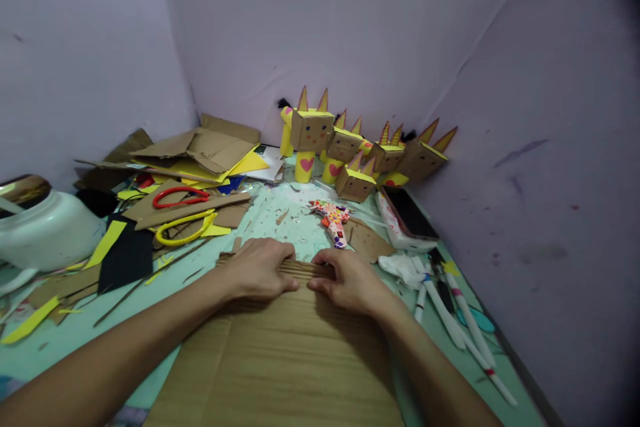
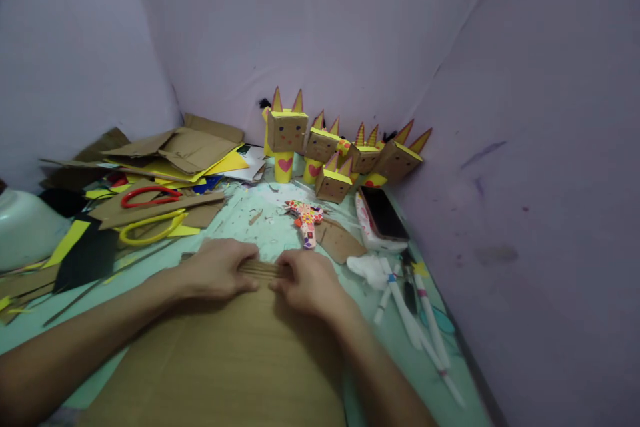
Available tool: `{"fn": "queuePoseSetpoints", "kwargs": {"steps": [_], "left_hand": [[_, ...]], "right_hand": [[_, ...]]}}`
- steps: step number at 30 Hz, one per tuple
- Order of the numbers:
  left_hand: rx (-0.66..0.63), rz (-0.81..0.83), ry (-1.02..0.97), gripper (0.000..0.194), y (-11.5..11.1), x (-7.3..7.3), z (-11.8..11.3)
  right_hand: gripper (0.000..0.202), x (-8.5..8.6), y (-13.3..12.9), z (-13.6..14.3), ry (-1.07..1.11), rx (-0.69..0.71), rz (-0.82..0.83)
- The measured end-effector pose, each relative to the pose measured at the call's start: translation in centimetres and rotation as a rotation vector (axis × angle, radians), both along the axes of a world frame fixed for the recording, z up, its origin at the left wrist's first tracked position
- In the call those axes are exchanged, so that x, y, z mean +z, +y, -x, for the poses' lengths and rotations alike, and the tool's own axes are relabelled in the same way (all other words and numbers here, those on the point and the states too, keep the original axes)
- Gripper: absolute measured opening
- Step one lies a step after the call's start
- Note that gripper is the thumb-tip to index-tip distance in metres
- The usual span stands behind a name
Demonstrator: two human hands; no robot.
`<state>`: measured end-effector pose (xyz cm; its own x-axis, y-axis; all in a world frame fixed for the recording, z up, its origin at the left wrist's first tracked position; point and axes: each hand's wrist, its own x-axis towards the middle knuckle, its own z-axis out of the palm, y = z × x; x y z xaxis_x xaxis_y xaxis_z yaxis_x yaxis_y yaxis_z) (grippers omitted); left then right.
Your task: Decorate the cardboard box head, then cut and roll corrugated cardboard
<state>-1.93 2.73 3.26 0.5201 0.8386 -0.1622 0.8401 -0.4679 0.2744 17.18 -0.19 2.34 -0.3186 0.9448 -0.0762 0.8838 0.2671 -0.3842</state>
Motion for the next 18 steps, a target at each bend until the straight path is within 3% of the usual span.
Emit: {"fn": "queuePoseSetpoints", "kwargs": {"steps": [11,15,18], "left_hand": [[-0.054,0.037,0.058,0.015,-0.2,0.9,-0.4],[-0.088,0.072,0.076,0.018,-0.3,1.7,-0.6],[-0.112,0.081,0.096,0.012,-0.4,1.8,-0.7]], "right_hand": [[0.035,1.2,-0.7,0.3,-0.096,-0.027,0.056],[0.016,1.7,-1.0,0.4,-0.178,0.024,0.143],[0.011,1.7,-1.3,0.9,-0.258,0.045,0.100]]}}
